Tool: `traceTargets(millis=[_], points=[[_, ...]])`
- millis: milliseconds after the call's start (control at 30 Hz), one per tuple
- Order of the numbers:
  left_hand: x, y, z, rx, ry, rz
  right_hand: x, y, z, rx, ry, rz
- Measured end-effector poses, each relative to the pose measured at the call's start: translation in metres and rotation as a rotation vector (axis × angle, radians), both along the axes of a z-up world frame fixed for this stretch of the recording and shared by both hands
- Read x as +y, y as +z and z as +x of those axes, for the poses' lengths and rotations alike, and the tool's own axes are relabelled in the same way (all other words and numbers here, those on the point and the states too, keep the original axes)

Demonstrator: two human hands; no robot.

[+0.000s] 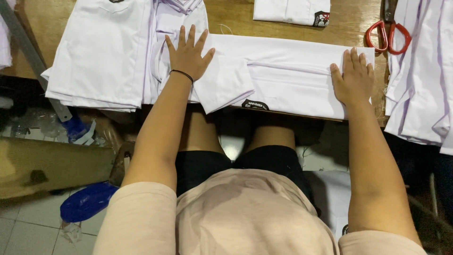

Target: The person trims loose threads from white shirts using red-handled scissors, then folds each shirt neatly on a wooden table. The shirts are stacked in piles before and after processing.

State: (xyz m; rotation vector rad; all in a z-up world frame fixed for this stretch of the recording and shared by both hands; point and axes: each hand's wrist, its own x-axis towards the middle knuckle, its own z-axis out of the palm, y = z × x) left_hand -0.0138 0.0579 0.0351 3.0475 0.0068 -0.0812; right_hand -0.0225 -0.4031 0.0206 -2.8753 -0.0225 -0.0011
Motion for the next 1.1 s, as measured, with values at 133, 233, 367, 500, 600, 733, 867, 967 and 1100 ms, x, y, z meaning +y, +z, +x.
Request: traceTargets(millis=[133, 233, 367, 500, 600, 733, 867, 967, 1100], points=[[0.0, 0.0, -0.002, -0.031, -0.009, -0.034, 0.0, 0.0, -0.001, 0.004, -0.01, 0.011], [0.0, 0.002, -0.002, -0.032, -0.004, -0.058, -0.001, -0.001, 0.002, 0.011, -0.011, -0.015], [0.002, 0.001, 0.0, -0.032, -0.011, -0.101, -0.004, -0.004, 0.003, -0.008, 0.0, 0.002], [0.003, 0.0, -0.001, -0.057, -0.021, -0.145, 0.001, 0.002, 0.0, 0.021, -0.01, 0.01], [0.005, -0.003, 0.001, -0.078, -0.035, -0.149, -0.003, -0.004, 0.005, 0.014, -0.01, 0.003], [0.003, 0.004, -0.001, -0.032, -0.032, -0.162, -0.001, 0.0, 0.003, 0.019, -0.017, 0.002], [0.006, 0.003, -0.001, -0.029, -0.035, -0.177, 0.002, 0.002, 0.002, 0.038, -0.024, 0.02], [0.007, -0.002, 0.001, -0.051, -0.045, -0.185, 0.0, 0.0, 0.003, 0.033, -0.022, 0.015], [0.006, 0.004, -0.001, -0.026, -0.05, -0.183, 0.004, 0.012, 0.001, 0.071, -0.012, 0.037]])
